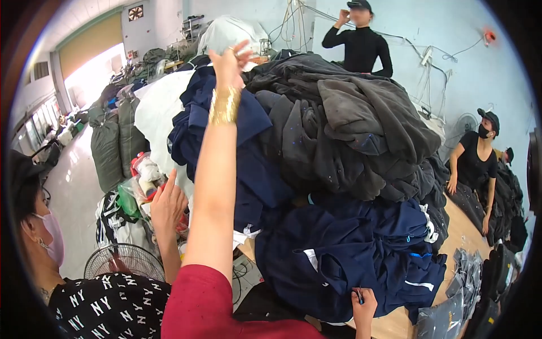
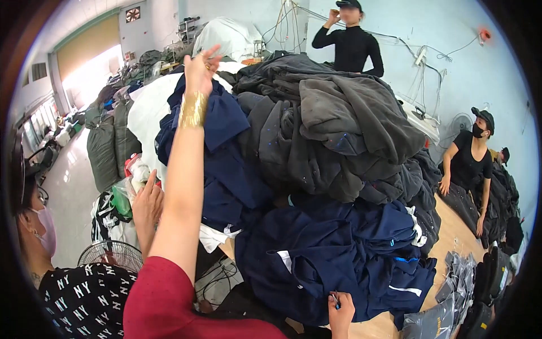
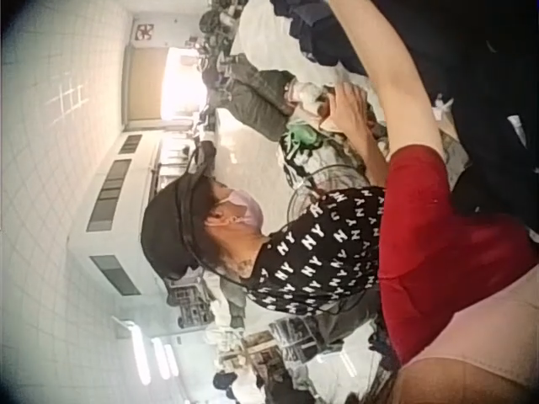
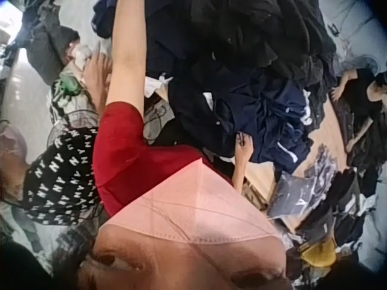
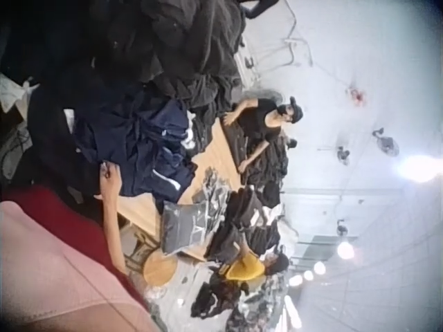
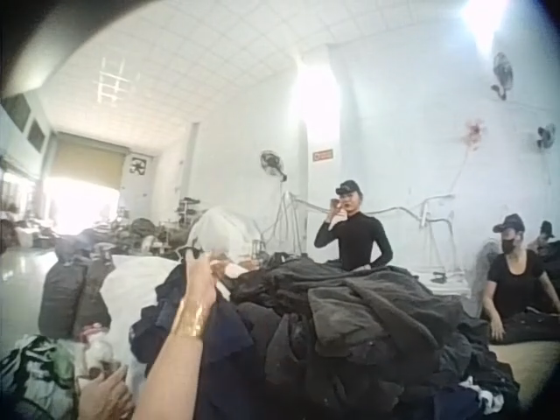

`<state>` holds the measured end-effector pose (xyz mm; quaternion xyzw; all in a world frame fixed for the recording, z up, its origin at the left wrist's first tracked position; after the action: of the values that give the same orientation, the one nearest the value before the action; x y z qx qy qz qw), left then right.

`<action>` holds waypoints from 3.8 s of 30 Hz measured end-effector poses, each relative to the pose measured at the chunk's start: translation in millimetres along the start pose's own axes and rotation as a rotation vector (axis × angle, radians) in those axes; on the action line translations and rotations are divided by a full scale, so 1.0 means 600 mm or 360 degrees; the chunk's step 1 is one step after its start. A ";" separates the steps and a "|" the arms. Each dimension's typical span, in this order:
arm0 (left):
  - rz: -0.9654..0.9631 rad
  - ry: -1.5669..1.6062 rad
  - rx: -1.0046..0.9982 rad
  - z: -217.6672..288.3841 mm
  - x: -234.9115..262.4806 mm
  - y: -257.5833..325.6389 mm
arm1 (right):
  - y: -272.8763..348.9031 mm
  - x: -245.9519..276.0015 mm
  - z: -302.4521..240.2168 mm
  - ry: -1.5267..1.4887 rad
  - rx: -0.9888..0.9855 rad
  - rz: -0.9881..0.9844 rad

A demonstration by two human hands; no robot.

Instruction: Trimming loose threads and finishing blue garments using small scissors in a factory setting.

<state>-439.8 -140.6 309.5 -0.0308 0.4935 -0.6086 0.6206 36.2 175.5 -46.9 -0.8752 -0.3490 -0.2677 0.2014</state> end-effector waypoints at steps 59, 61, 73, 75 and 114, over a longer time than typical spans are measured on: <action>-0.1730 0.0134 0.1342 -0.110 -0.204 0.837 | -0.038 0.091 -0.036 -0.1389 -0.0749 0.0071; -0.1628 0.0078 0.1390 -0.120 -0.199 0.796 | -0.057 0.081 -0.045 -0.1409 -0.0744 -0.0086; -0.1565 0.0098 0.1661 -0.133 -0.144 0.757 | -0.052 0.073 -0.031 -0.1344 -0.0864 -0.0329; -0.1511 0.0043 0.1635 -0.133 -0.131 0.753 | -0.047 0.071 -0.026 -0.1340 -0.0886 -0.0305; -0.1872 0.0206 0.1629 -0.070 -0.116 0.859 | -0.044 -0.019 -0.172 -0.1038 -0.0294 -0.0442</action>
<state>-77.5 70.0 -1.3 0.0384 0.0893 -0.9899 0.1031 -23.3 131.8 30.6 -0.8733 -0.4848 -0.0297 -0.0387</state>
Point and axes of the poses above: each hand's wrist, its own y-axis away from the middle knuckle, its own x-axis out of the back of the hand, z = x × y, the point moved 10 cm from there along -y, towards the middle knuckle, and after that the axes turned 6 degrees about -x, right-handed, at the moved point
